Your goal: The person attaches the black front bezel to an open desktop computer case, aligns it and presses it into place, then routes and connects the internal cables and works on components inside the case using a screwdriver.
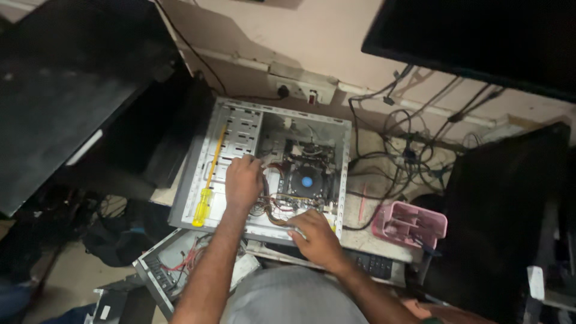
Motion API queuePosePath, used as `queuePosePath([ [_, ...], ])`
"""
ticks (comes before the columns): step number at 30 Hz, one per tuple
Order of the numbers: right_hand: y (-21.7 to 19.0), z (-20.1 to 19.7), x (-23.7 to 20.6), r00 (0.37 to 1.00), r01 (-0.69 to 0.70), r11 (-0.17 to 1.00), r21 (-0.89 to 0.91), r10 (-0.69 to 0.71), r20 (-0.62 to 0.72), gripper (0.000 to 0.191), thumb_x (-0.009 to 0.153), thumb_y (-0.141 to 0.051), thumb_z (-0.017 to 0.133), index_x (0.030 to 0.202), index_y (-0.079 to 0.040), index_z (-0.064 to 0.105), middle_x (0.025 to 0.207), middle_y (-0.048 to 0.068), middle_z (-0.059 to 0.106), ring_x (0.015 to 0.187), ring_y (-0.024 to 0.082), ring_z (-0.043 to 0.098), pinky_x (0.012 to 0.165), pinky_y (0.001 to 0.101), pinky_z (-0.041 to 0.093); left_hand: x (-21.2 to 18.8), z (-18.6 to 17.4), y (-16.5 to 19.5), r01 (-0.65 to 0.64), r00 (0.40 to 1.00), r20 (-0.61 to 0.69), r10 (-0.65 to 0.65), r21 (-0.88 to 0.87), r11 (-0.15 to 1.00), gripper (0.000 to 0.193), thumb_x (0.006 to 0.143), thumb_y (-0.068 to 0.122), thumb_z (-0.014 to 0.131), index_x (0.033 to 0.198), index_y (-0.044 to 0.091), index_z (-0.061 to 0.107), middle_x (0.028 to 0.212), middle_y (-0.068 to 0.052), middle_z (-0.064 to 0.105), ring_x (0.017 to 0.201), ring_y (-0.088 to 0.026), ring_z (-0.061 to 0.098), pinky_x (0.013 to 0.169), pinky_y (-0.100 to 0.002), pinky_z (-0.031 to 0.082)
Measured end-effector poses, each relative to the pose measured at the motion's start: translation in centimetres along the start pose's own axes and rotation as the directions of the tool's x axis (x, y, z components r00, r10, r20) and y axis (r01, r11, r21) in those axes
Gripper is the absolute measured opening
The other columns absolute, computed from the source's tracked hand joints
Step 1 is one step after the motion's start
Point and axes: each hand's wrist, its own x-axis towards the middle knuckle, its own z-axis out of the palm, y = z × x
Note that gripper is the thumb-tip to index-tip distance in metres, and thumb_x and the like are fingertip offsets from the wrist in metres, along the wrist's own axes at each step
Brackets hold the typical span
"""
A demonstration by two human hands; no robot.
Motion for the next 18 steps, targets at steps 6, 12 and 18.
queuePosePath([
  [6,-0.35,0.01,-0.12,0.999,0.027,0.995,-0.093,-0.023,0.041,0.021,0.087,-0.018,0.073,0.105,-0.006,0.072,0.102,0.011,0.071,0.102,0.032,0.063,0.092,0.0446,0.047,-0.48,0.52,-0.39,0.014,1.0,-0.006,-0.014,-0.038,0.999,0.017,0.081,0.004,0.067,0.096,0.007,0.075,0.101,-0.011,0.068,0.094,-0.035,0.06,0.082,-0.047,0.049],
  [12,-0.32,0.16,-0.24,0.999,-0.009,0.993,-0.121,0.014,0.037,0.023,0.086,-0.019,0.073,0.106,-0.007,0.072,0.103,0.01,0.071,0.104,0.032,0.061,0.093,0.0452,0.045,-0.36,0.2,-0.14,0.01,1.0,-0.009,-0.01,-0.056,0.998,0.017,0.08,0.006,0.069,0.096,0.006,0.076,0.1,-0.012,0.067,0.093,-0.035,0.06,0.083,-0.048,0.049],
  [18,-0.3,-0.04,-0.47,0.995,-0.027,0.991,-0.128,0.039,0.091,0.021,0.088,-0.02,0.072,0.106,-0.008,0.071,0.102,0.009,0.071,0.106,0.031,0.061,0.092,0.045,0.046,-0.41,0.95,-0.33,0.026,0.999,0.033,-0.024,-0.046,0.999,0.014,0.082,0.01,0.071,0.095,0.006,0.074,0.103,-0.013,0.067,0.095,-0.036,0.06,0.084,-0.049,0.049],
])
